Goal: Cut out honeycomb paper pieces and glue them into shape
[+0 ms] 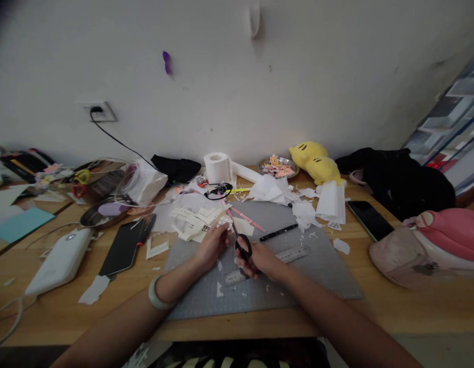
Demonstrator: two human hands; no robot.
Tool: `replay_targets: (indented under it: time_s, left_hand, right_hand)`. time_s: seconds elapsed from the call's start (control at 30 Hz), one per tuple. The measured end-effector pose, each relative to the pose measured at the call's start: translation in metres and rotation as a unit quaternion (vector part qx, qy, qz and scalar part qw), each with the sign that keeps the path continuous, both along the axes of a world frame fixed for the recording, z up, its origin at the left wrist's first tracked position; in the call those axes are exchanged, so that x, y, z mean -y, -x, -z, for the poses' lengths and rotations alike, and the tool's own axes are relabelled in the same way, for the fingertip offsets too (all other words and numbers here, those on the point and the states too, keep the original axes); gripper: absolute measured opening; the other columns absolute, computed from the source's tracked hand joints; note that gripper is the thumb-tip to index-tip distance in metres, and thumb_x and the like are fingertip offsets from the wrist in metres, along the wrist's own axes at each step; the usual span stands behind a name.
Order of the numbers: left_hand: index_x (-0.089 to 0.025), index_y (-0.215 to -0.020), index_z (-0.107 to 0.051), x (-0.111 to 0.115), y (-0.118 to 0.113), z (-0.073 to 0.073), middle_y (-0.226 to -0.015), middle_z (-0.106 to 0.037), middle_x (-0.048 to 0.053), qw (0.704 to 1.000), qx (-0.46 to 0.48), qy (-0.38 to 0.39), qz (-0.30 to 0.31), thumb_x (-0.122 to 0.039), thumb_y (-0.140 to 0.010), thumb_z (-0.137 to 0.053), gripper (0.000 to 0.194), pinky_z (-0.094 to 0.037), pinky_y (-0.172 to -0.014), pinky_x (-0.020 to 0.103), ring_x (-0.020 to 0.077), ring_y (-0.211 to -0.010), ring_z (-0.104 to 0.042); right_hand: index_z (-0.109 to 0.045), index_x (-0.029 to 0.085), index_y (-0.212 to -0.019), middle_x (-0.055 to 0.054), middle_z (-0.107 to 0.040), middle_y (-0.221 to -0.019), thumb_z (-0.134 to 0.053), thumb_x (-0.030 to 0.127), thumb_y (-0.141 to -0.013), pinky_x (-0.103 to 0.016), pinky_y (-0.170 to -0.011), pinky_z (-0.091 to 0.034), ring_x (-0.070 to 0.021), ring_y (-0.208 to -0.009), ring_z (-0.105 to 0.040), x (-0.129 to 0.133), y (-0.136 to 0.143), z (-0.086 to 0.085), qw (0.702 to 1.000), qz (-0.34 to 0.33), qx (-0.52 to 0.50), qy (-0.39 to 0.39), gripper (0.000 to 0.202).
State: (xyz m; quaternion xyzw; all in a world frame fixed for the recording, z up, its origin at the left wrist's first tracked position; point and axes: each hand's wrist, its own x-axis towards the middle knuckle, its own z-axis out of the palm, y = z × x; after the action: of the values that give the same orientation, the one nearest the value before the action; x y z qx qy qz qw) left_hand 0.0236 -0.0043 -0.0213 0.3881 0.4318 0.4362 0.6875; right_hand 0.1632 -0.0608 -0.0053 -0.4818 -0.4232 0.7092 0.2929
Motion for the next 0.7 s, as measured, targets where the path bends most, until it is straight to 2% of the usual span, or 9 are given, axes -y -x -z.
replay_targets:
  time_s: [0.2, 0.33, 0.7]
  left_hand:
    - [-0.014, -0.110, -0.056, -0.0007, 0.0018, -0.0019, -0.104, -0.060, 0.007, 1.000, -0.004, 0.009, 0.007, -0.032, -0.090, -0.053, 0.027, -0.053, -0.072, 0.035, 0.0170, -0.085, -0.061]
    - [-0.014, -0.109, -0.056, -0.0002, 0.0024, -0.0023, -0.102, -0.061, 0.006, 1.000, -0.005, 0.013, 0.014, -0.031, -0.089, -0.054, 0.026, -0.054, -0.069, 0.033, 0.0160, -0.082, -0.061]
    - [-0.014, -0.110, -0.056, -0.0011, 0.0009, 0.0006, -0.105, -0.060, 0.007, 1.000, 0.022, 0.019, 0.002, -0.032, -0.090, -0.054, 0.028, -0.053, -0.072, 0.035, 0.0173, -0.086, -0.061]
  right_hand:
    - [-0.045, 0.018, -0.072, 0.009, -0.044, -0.049, -0.048, 0.071, -0.074, -0.016, -0.025, -0.022, -0.0034, -0.029, -0.035, -0.0004, 0.0006, -0.0017, 1.000, 0.001, -0.015, 0.016, 0.053]
    - [-0.045, 0.018, -0.070, 0.009, -0.041, -0.047, -0.043, 0.073, -0.075, -0.016, -0.025, -0.021, -0.0034, -0.029, -0.032, -0.0014, -0.0032, -0.0053, 0.999, 0.001, -0.035, 0.033, 0.054]
    - [-0.046, 0.018, -0.070, 0.009, -0.041, -0.047, -0.046, 0.069, -0.077, -0.015, -0.025, -0.018, -0.0030, -0.028, -0.030, -0.0008, -0.0053, -0.0066, 0.999, 0.010, -0.031, 0.034, 0.052]
